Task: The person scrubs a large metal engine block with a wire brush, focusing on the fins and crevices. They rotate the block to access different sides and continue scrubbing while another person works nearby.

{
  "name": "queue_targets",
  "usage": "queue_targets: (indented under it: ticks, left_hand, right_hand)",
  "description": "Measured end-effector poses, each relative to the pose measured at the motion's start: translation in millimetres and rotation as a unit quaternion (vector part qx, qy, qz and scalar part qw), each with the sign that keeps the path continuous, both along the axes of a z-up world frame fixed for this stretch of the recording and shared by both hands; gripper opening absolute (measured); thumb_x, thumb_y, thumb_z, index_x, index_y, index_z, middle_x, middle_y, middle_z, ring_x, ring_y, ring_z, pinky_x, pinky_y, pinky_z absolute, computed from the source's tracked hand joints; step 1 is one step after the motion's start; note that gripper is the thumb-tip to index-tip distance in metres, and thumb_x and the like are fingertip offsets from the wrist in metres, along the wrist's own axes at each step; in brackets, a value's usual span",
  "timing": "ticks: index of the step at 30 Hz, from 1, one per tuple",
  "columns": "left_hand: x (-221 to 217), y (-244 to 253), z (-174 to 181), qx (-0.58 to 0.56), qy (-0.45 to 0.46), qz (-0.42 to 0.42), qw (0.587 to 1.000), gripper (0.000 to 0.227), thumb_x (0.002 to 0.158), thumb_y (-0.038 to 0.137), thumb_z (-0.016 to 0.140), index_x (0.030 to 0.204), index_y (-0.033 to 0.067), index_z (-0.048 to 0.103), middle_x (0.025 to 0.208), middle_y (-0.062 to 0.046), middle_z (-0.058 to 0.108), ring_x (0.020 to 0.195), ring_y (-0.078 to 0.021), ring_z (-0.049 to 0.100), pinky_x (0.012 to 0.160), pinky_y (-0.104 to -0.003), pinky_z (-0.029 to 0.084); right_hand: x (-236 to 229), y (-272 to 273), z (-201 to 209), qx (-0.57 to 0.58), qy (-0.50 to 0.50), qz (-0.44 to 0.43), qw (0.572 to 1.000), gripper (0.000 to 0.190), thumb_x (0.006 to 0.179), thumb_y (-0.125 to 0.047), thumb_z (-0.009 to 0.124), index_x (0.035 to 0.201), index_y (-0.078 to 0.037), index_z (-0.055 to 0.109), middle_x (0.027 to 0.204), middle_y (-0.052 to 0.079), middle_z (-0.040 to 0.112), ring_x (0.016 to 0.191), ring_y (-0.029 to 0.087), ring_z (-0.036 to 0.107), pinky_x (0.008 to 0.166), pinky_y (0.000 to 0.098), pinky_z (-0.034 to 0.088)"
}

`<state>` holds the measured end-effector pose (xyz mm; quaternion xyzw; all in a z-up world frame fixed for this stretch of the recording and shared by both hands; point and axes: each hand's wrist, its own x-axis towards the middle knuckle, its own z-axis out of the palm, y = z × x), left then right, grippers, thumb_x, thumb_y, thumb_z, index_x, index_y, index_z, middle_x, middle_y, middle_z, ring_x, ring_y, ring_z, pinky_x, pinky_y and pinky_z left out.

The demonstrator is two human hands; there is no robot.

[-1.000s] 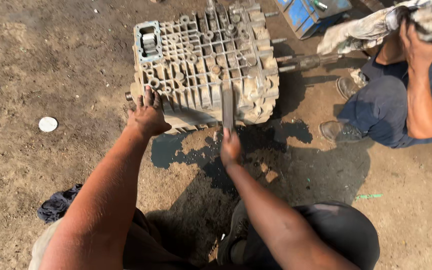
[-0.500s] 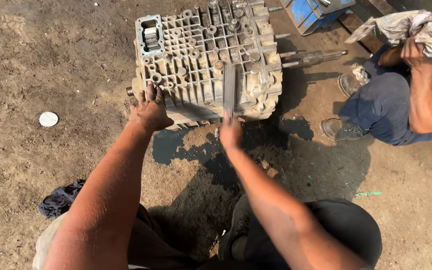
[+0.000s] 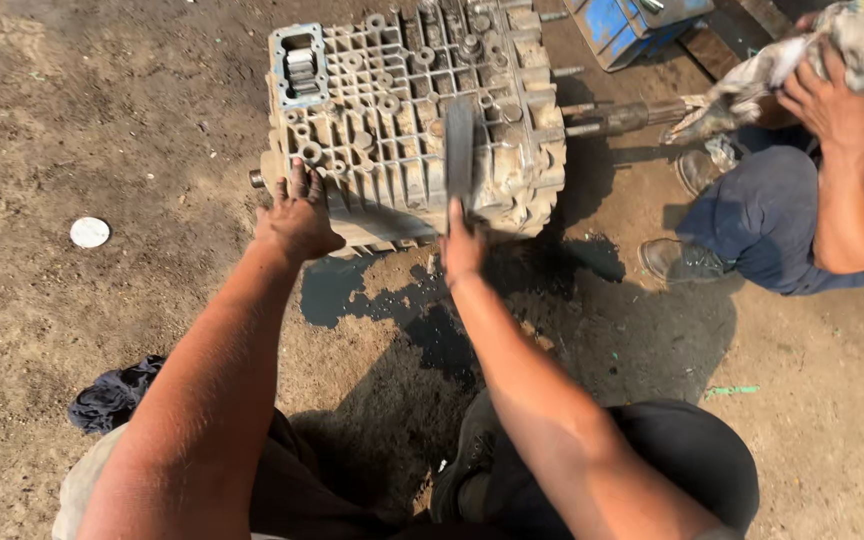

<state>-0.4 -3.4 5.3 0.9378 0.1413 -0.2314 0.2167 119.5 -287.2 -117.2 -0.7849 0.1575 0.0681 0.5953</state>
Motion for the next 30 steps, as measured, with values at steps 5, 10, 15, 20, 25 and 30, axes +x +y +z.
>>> queue_targets:
  ticks: [5, 10, 15, 20, 25, 30]
  left_hand:
    - [-1, 5, -14, -0.001, -0.013, 0.010, 1.000, 0.114, 0.085, 0.056, 0.070, 0.166, 0.0188, -0.001, 0.172, -0.010, -0.012, 0.157, -0.0371, 0.006, 0.121, -0.062, 0.024]
    - [3, 4, -13, -0.014, -0.007, 0.012, 1.000, 0.116, 0.084, 0.055, 0.072, 0.165, 0.0196, -0.003, 0.171, -0.011, -0.016, 0.155, -0.0419, 0.005, 0.120, -0.064, 0.021]
    - [2, 5, -20, -0.020, -0.025, 0.018, 0.999, 0.116, 0.083, 0.057, 0.073, 0.166, 0.0208, 0.000, 0.171, -0.010, -0.013, 0.156, -0.0410, 0.006, 0.121, -0.064, 0.023]
    - [1, 7, -21, -0.018, -0.014, 0.014, 1.000, 0.112, 0.085, 0.058, 0.071, 0.164, 0.0215, 0.000, 0.171, -0.009, -0.014, 0.156, -0.0403, 0.004, 0.121, -0.064, 0.022]
    - [5, 6, -16, -0.028, -0.005, 0.013, 1.000, 0.119, 0.081, 0.057, 0.075, 0.165, 0.0225, -0.003, 0.171, -0.011, -0.018, 0.155, -0.0416, 0.006, 0.120, -0.064, 0.023]
    - [-2, 8, -16, -0.030, -0.012, 0.018, 0.999, 0.116, 0.082, 0.054, 0.074, 0.165, 0.0225, 0.000, 0.173, -0.006, -0.013, 0.158, -0.0374, 0.005, 0.121, -0.063, 0.024]
  right_hand:
    - [-4, 9, 13, -0.068, -0.036, -0.032, 0.997, 0.064, 0.083, -0.064, 0.071, 0.089, 0.000, 0.069, 0.063, 0.004, 0.062, 0.049, 0.013, 0.056, 0.042, 0.0294, 0.043]
    - [-35, -37, -21, -0.089, -0.145, 0.027, 0.985, 0.068, 0.083, -0.069, 0.073, 0.090, -0.001, 0.067, 0.067, 0.003, 0.063, 0.053, 0.012, 0.058, 0.046, 0.0281, 0.044]
    - [32, 27, 28, -0.005, 0.134, -0.070, 0.989, 0.075, 0.077, -0.075, 0.073, 0.095, -0.003, 0.057, 0.070, 0.006, 0.055, 0.050, 0.016, 0.045, 0.042, 0.0311, 0.035]
    - [-5, -23, -13, -0.042, -0.084, -0.039, 0.995, 0.087, 0.071, -0.069, 0.079, 0.116, 0.004, 0.064, 0.079, 0.006, 0.063, 0.051, 0.016, 0.051, 0.043, 0.0316, 0.042]
    - [-27, -30, -29, -0.035, -0.112, -0.007, 0.993, 0.090, 0.078, -0.071, 0.077, 0.123, 0.006, 0.065, 0.072, 0.005, 0.058, 0.052, 0.018, 0.046, 0.045, 0.0338, 0.037]
    - [16, 27, 23, 0.009, 0.086, -0.097, 0.992, 0.087, 0.081, -0.070, 0.076, 0.126, 0.004, 0.067, 0.068, 0.004, 0.057, 0.056, 0.019, 0.047, 0.049, 0.0352, 0.037]
